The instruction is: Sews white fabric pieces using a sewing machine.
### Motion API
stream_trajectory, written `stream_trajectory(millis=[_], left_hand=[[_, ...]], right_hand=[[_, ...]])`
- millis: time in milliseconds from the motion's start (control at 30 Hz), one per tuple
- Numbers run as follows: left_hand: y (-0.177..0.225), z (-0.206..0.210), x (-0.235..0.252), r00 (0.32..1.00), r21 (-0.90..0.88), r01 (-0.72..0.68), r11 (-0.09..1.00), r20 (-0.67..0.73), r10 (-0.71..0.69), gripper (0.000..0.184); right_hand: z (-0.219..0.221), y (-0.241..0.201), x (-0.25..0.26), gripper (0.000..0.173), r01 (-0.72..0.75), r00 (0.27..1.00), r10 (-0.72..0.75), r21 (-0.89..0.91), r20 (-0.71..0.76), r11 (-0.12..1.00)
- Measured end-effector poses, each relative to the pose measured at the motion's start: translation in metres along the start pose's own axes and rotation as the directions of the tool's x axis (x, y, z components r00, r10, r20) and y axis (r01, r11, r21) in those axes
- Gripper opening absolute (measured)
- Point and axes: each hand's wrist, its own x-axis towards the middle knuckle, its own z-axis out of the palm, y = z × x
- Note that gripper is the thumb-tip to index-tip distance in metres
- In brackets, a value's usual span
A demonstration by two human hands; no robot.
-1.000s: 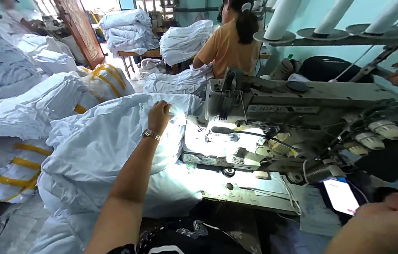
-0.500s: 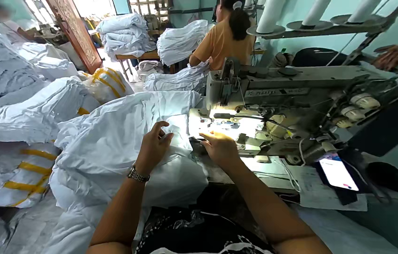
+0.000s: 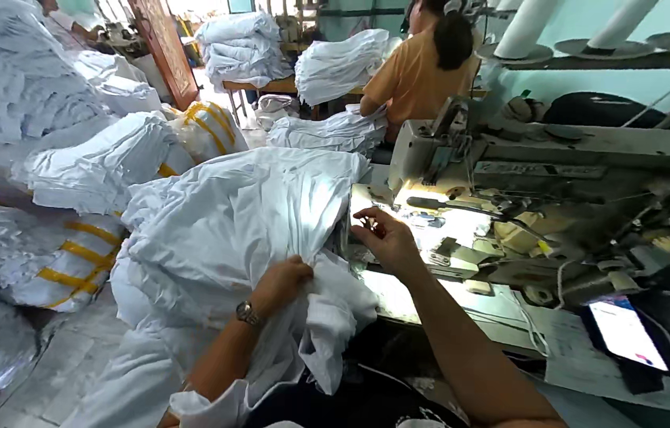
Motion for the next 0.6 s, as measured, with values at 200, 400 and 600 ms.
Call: stream_trajectory(millis=[200,400,600], left_hand=[[0.032,-0.019,-0.046,0.809,-0.625,-0.353,0.696,0.170,0.563,0.016],[-0.076,-0.112,-0.048,0.778,-0.106,0.235,0.966,-0.575,-0.253,0.044],[-0.190,-0.100,-0.044,0.416,-0.268,0.649,0.712,-0.659,-0.627,0.067]], right_hand=[[0.063,-0.005,0.052,0.024,0.116,0.984,-0.119,0.027,0.136,0.993],[0.139,0.021,0.102,0.063,-0.171,0.944,0.256,-0.356,0.208,0.919],[0.160,0.027,0.094,0.043,-0.312,0.907,0.407,-0.480,0.105,0.820]])
